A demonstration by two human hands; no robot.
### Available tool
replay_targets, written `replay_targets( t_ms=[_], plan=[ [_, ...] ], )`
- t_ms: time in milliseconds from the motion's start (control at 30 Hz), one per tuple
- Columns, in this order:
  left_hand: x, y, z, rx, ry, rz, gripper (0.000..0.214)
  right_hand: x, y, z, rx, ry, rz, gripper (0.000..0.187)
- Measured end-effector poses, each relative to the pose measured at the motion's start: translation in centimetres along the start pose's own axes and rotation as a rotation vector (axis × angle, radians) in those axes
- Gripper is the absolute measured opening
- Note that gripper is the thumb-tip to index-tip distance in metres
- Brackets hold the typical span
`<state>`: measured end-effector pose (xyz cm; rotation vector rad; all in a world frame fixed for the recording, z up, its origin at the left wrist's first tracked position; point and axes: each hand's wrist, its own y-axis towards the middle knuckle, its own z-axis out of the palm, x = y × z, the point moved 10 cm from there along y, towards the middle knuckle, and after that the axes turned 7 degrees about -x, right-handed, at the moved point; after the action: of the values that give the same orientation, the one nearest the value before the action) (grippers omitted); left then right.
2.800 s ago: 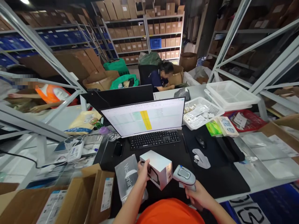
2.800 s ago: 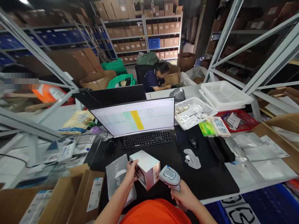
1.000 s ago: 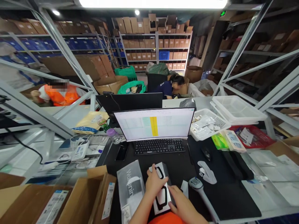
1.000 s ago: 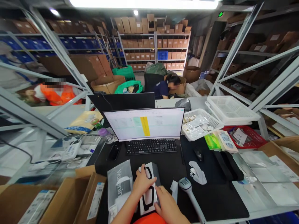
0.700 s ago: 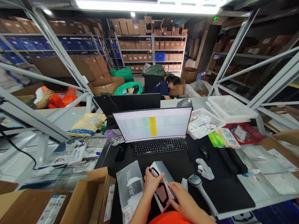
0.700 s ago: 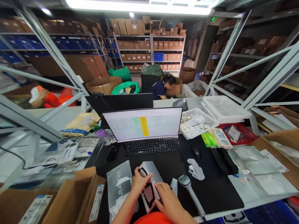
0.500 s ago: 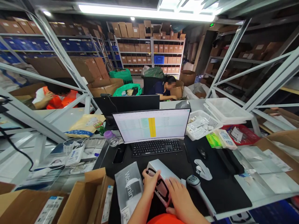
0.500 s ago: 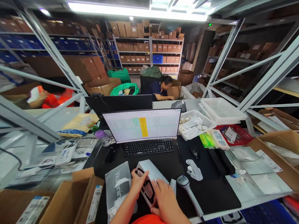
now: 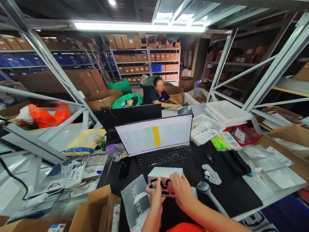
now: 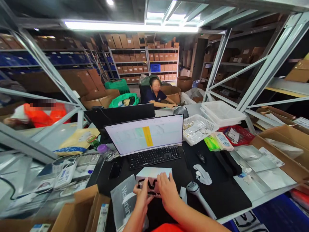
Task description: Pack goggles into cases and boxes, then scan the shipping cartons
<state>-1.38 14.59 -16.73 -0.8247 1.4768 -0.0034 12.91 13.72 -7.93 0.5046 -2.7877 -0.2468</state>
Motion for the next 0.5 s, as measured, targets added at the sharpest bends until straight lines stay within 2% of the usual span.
replay_targets(
  t_ms=[67,133,200,300,400,500],
  plan=[
    [-0.7,-0.5,-1.2,0.053,-0.065,0.09,0.076,-2.1,-0.2,-2.9,-0.06,0.085,0.137,0.086],
    [-0.9,-0.9,-3.4,0.043,-0.056,0.201,0.063,-4.8,-1.3,-4.9,-0.13,0.226,0.312,0.09],
    [0.2,-0.8,-6.5,-0.033,0.014,0.247,0.049,-7.5,-3.4,-5.2,-0.166,0.429,0.486,0.094],
    [3.2,-0.5,-11.2,-0.14,0.1,0.208,0.038,-10.9,-7.9,-4.1,-0.236,0.825,0.689,0.095],
    [5.4,-0.2,-15.7,-0.246,0.191,0.175,0.035,-13.5,-12.9,-4.1,-0.328,1.15,0.803,0.087],
    [6.0,0.3,-18.7,-0.325,0.301,0.176,0.036,-15.3,-17.3,-5.6,-0.395,1.352,0.867,0.073]
  ],
)
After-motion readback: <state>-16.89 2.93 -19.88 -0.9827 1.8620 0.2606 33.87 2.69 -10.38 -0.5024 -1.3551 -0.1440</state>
